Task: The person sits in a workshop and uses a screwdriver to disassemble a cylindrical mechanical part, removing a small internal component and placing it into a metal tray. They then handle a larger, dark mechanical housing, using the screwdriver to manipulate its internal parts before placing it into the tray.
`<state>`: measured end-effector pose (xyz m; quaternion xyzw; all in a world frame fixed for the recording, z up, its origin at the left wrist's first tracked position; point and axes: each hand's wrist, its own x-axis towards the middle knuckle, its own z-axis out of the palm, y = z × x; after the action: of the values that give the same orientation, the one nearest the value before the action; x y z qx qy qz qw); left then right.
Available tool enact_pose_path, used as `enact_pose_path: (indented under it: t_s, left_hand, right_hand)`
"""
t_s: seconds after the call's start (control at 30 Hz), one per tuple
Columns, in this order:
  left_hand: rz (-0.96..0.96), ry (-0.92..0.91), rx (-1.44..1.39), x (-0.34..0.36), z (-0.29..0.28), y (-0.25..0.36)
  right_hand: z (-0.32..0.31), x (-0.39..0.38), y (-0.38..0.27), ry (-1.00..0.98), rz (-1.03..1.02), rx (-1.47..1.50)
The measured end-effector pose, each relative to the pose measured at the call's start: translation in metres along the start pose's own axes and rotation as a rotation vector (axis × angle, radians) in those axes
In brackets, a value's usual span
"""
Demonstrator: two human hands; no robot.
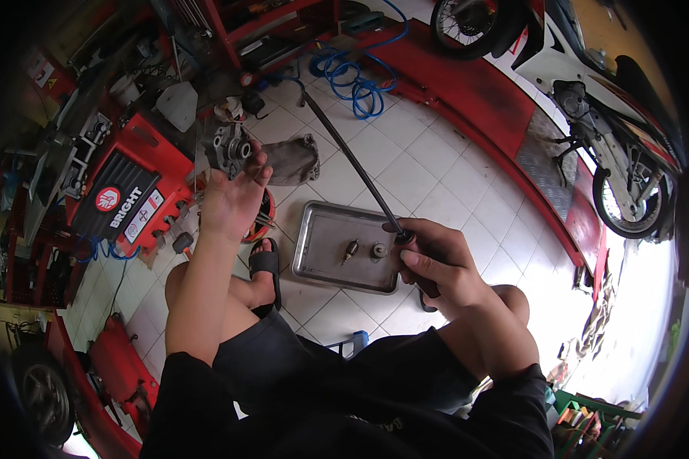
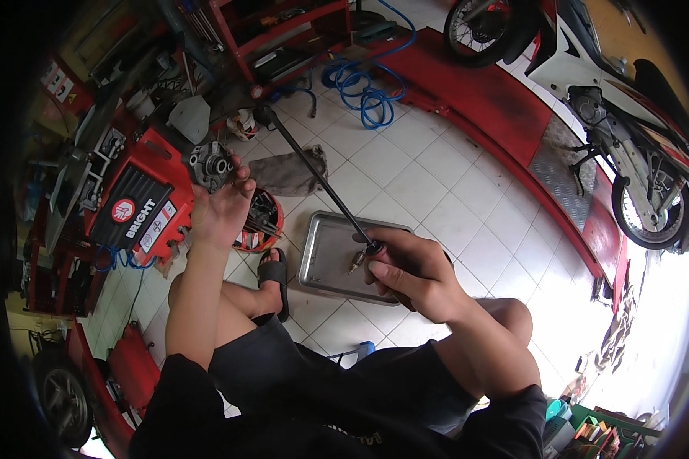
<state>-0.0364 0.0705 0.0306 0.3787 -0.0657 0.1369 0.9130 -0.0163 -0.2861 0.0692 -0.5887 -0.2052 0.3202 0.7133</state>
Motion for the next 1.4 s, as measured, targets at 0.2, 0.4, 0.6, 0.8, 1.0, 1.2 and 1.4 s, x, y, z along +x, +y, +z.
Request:
enact_pose_path:
  t_s: [0.2,0.4,0.6,0.8,1.0,1.2,1.4]
  left_hand:
    - [-0.017,-0.059,0.047,-0.001,-0.001,-0.002]
    - [-0.085,-0.022,-0.111,-0.005,0.001,-0.003]
    - [-0.112,-0.174,-0.408,-0.004,0.016,0.007]
    - [-0.126,-0.320,-0.420,-0.004,0.029,0.015]
    - [-0.117,-0.767,-0.427,-0.001,0.014,0.017]
    - [-0.149,-0.916,-0.430,0.001,0.020,0.022]
    - [-0.189,-1.005,-0.460,0.007,0.014,0.022]
  right_hand:
    - [-0.001,0.001,-0.003,0.004,0.051,0.088]
    - [0.002,0.001,-0.004,-0.062,-0.011,0.089]
    - [0.008,0.001,-0.005,-0.058,-0.022,0.149]
    - [0.011,0.001,-0.007,-0.016,0.012,0.129]
    - [0.016,0.005,-0.012,-0.020,0.069,0.077]
    - [0.021,0.004,-0.010,0.043,0.115,0.141]
    - [0.017,0.005,-0.002,0.047,0.091,0.095]
